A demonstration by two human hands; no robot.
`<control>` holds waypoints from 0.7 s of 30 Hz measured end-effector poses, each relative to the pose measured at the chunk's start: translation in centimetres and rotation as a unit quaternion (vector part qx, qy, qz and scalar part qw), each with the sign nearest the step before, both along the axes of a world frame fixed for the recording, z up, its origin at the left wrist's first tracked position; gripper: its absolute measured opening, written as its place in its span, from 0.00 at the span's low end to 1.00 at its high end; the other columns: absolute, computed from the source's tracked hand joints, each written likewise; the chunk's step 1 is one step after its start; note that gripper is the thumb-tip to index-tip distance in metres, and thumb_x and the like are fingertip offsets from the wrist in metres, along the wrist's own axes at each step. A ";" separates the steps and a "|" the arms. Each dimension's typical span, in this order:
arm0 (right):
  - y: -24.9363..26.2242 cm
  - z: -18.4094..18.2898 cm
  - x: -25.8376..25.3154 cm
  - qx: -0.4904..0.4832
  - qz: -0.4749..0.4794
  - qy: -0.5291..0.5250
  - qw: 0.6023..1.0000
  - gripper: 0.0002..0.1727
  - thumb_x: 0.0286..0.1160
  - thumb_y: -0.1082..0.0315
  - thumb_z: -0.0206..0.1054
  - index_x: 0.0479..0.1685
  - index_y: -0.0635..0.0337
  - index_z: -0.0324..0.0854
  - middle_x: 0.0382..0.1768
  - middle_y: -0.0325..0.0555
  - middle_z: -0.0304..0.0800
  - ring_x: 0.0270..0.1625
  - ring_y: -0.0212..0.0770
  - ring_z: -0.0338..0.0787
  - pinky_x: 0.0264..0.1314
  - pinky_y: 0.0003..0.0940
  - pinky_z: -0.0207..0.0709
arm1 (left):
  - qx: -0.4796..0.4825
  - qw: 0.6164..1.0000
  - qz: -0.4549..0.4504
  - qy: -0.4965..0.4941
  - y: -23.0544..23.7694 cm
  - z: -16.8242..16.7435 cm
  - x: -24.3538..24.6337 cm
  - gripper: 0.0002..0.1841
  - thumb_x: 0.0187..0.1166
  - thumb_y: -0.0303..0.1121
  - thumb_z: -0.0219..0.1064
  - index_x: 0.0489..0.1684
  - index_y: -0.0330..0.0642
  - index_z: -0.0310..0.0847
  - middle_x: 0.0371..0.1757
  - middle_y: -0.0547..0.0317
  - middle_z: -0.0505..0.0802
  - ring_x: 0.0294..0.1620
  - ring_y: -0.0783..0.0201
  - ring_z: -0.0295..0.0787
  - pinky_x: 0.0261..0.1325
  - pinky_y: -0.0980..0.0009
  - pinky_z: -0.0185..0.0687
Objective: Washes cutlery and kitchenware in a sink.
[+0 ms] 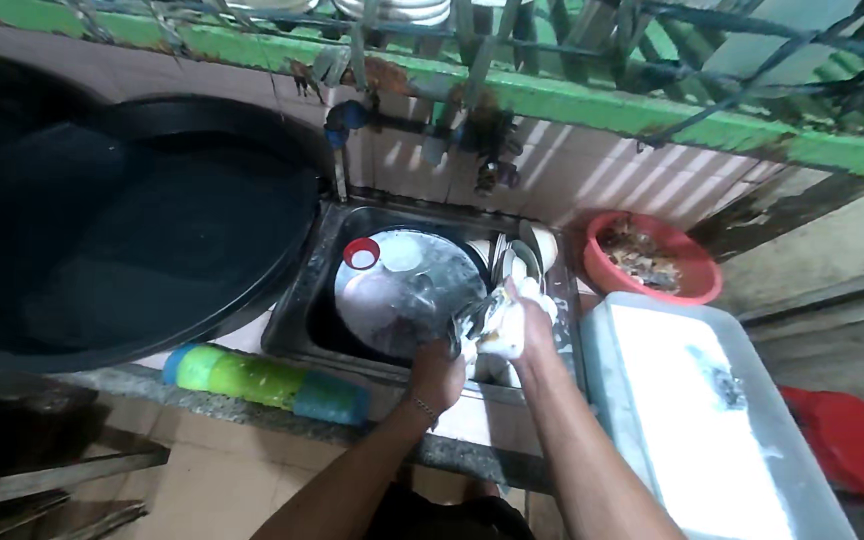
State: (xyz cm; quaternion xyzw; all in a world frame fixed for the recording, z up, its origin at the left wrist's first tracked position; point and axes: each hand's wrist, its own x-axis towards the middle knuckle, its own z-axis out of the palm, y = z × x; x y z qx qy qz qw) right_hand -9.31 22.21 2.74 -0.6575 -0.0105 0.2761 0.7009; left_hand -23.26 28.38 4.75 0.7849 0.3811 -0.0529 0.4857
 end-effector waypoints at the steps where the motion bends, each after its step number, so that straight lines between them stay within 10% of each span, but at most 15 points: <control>1: 0.4 0.1 -0.5 -0.017 -0.020 -0.001 1.000 0.22 0.88 0.48 0.59 0.61 0.58 0.79 0.37 0.43 0.86 0.34 0.34 0.86 0.38 0.37 0.85 | -0.004 1.000 -0.003 0.007 0.0 0.0 0.0 0.19 0.90 0.38 0.59 0.62 0.28 0.82 0.59 0.32 0.89 0.64 0.40 0.86 0.71 0.43 0.77; 3: 0.4 0.5 -2.6 -0.058 0.016 -0.018 0.998 0.26 0.90 0.46 0.57 0.67 0.61 0.79 0.44 0.49 0.87 0.42 0.40 0.87 0.47 0.44 0.85 | -0.041 0.999 0.005 0.004 1.1 -0.8 0.1 0.22 0.92 0.39 0.56 0.70 0.26 0.76 0.62 0.30 0.87 0.62 0.41 0.87 0.68 0.45 0.80; 7: -0.1 1.0 -2.7 -0.095 0.087 -0.063 0.990 0.23 0.86 0.54 0.65 0.69 0.62 0.78 0.50 0.51 0.89 0.49 0.42 0.89 0.55 0.45 0.85 | -0.190 0.973 0.097 -0.092 1.8 -2.0 -0.3 0.15 0.92 0.36 0.58 0.57 0.30 0.78 0.28 0.53 0.85 0.19 0.66 0.78 0.27 0.70 0.80; 10: 0.4 0.2 -0.8 -0.083 0.021 -0.084 0.993 0.22 0.90 0.51 0.59 0.64 0.61 0.80 0.44 0.48 0.87 0.42 0.38 0.87 0.47 0.41 0.84 | -0.179 0.979 0.073 -0.071 1.3 -2.9 -0.2 0.15 0.92 0.38 0.56 0.55 0.32 0.78 0.29 0.55 0.82 0.23 0.65 0.75 0.31 0.67 0.77; 13: 0.7 -0.2 -2.8 -0.126 0.072 -0.106 0.984 0.19 0.90 0.57 0.59 0.64 0.64 0.81 0.48 0.53 0.89 0.48 0.43 0.89 0.54 0.46 0.85 | -0.128 0.989 0.061 -0.041 1.7 -2.7 0.4 0.20 0.93 0.39 0.55 0.68 0.30 0.77 0.51 0.36 0.88 0.47 0.49 0.87 0.55 0.51 0.84; 17: 0.7 -0.8 -3.3 -0.209 0.149 -0.118 0.959 0.16 0.86 0.61 0.64 0.61 0.65 0.84 0.52 0.58 0.91 0.56 0.50 0.89 0.63 0.54 0.81 | -0.103 0.995 0.015 -0.003 3.7 -2.6 0.7 0.18 0.95 0.39 0.52 0.60 0.29 0.77 0.34 0.49 0.85 0.25 0.62 0.78 0.34 0.66 0.79; 21: 3.0 -1.8 2.2 -0.243 0.182 -0.185 0.935 0.20 0.84 0.53 0.68 0.54 0.63 0.87 0.48 0.59 0.92 0.51 0.54 0.92 0.60 0.59 0.84 | -0.088 0.996 0.007 0.032 5.0 -2.0 0.1 0.22 0.96 0.43 0.49 0.74 0.35 0.71 0.42 0.45 0.89 0.30 0.56 0.84 0.38 0.58 0.84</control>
